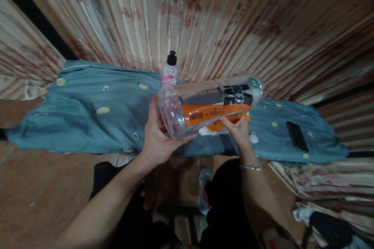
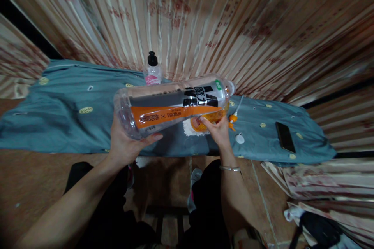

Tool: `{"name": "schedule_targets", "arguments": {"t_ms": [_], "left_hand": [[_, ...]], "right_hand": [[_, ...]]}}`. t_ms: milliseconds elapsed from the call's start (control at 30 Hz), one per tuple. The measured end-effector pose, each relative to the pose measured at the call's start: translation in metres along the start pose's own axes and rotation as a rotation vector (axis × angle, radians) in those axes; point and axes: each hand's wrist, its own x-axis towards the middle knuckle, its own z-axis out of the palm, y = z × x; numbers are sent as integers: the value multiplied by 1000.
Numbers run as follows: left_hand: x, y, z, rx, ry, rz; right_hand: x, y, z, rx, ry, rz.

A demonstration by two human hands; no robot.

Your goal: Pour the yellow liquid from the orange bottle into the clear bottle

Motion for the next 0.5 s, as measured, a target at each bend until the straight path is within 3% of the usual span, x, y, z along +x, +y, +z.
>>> {"name": "schedule_targets", "arguments": {"t_ms": [500], "left_hand": [[1, 0, 1, -5, 9, 27]], "right_hand": [[0, 2, -1, -32, -14, -4]]}}
